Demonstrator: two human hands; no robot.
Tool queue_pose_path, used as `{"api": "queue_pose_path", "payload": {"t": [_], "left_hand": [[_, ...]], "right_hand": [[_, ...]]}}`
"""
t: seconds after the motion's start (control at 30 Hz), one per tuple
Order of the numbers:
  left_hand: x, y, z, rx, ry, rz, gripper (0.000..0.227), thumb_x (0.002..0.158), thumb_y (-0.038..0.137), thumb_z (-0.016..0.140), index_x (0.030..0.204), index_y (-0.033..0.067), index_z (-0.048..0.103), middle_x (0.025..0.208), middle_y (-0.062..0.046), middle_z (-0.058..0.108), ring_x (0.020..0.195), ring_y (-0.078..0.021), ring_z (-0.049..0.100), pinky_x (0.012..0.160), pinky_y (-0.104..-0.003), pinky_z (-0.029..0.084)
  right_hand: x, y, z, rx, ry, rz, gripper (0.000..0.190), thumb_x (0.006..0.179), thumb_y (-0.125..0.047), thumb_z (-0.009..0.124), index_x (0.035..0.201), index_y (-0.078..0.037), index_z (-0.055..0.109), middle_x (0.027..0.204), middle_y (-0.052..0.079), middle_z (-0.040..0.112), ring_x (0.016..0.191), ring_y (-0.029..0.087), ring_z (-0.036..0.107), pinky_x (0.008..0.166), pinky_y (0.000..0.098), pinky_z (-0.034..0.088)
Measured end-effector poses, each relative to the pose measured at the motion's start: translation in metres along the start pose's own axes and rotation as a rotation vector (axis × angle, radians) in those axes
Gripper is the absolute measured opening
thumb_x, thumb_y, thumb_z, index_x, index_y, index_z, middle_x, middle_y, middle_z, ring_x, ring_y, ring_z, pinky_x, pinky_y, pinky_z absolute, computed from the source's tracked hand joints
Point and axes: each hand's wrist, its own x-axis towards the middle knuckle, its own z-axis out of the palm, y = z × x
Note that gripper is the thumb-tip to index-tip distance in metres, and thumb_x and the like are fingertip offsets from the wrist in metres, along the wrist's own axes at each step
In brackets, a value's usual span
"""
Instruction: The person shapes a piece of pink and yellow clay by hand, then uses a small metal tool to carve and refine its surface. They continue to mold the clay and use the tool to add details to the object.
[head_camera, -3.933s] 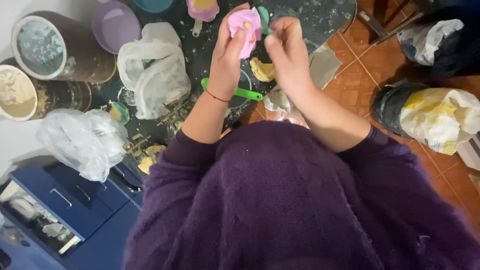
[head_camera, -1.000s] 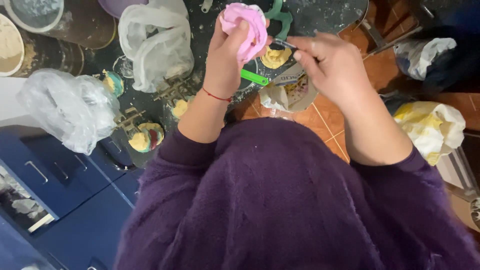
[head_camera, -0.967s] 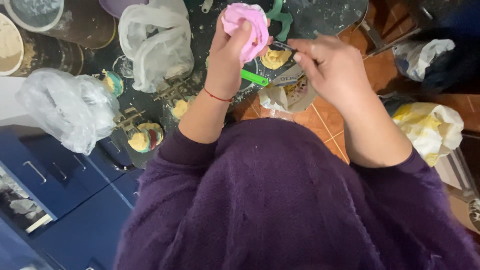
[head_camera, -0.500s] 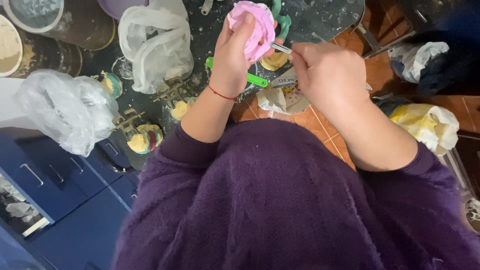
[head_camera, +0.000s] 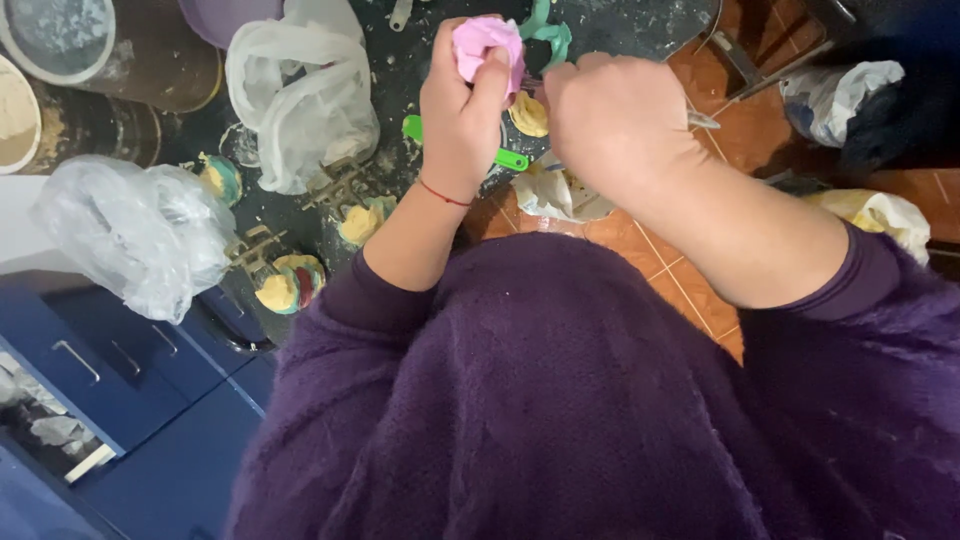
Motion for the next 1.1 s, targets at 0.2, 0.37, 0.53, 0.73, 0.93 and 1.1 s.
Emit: {"api": "queue_pose_path", "payload": {"t": [0.2, 0.37, 0.53, 0.73, 0.93, 1.1], "left_hand": [[0.0, -0.011, 0.001, -0.107, 0.069, 0.033, 0.024, 0.103, 0.01, 0.053, 0.127, 0.0079, 0.051, 0.112, -0.012, 0.073, 0.089, -0.017, 0.068, 0.08, -0.026, 0.055], [-0.001, -0.025, 0.003, -0.23, 0.087, -0.058, 0.028, 0.101, 0.009, 0.053, 0.129, 0.006, 0.052, 0.112, -0.015, 0.073, 0.091, -0.0186, 0.069, 0.081, -0.027, 0.056], [0.001, -0.033, 0.001, -0.508, 0.085, -0.144, 0.027, 0.103, 0.004, 0.053, 0.13, 0.0046, 0.053, 0.115, -0.021, 0.071, 0.091, -0.0229, 0.067, 0.073, -0.03, 0.055], [0.005, -0.047, 0.004, -0.541, 0.057, -0.196, 0.023, 0.102, 0.003, 0.053, 0.124, 0.0024, 0.053, 0.106, -0.022, 0.071, 0.077, -0.0202, 0.06, 0.061, -0.03, 0.053], [0.005, -0.047, 0.004, -0.422, 0.054, -0.238, 0.022, 0.101, 0.009, 0.058, 0.122, 0.0021, 0.054, 0.103, -0.018, 0.072, 0.079, -0.0169, 0.065, 0.062, -0.026, 0.057], [0.007, -0.047, 0.004, -0.399, 0.057, -0.316, 0.023, 0.099, 0.01, 0.059, 0.12, 0.0016, 0.056, 0.099, -0.016, 0.071, 0.075, -0.018, 0.067, 0.06, -0.026, 0.059]], "right_hand": [[0.004, -0.011, 0.011, 0.034, 0.077, 0.081, 0.019, 0.095, -0.027, 0.069, 0.087, -0.01, 0.067, 0.076, 0.008, 0.066, 0.051, 0.025, 0.061, 0.046, 0.0331, 0.049], [0.004, -0.017, 0.024, 0.09, 0.012, 0.149, 0.015, 0.091, -0.023, 0.066, 0.088, -0.008, 0.067, 0.078, 0.01, 0.067, 0.054, 0.027, 0.062, 0.048, 0.0364, 0.05], [0.007, -0.013, 0.032, 0.294, 0.049, 0.189, 0.027, 0.104, -0.023, 0.065, 0.084, -0.005, 0.068, 0.075, 0.011, 0.068, 0.052, 0.031, 0.061, 0.048, 0.0399, 0.049], [0.005, -0.012, 0.048, 0.371, -0.032, 0.178, 0.027, 0.106, -0.022, 0.061, 0.087, -0.003, 0.063, 0.076, 0.014, 0.068, 0.058, 0.036, 0.064, 0.054, 0.0445, 0.051], [0.002, -0.007, 0.061, 0.476, -0.064, 0.19, 0.029, 0.104, -0.022, 0.059, 0.081, -0.003, 0.063, 0.073, 0.016, 0.068, 0.057, 0.04, 0.064, 0.053, 0.0468, 0.05], [0.0, -0.005, 0.072, 0.576, -0.141, 0.206, 0.031, 0.107, -0.022, 0.056, 0.085, -0.003, 0.067, 0.073, 0.018, 0.068, 0.059, 0.042, 0.063, 0.057, 0.049, 0.051]]}}
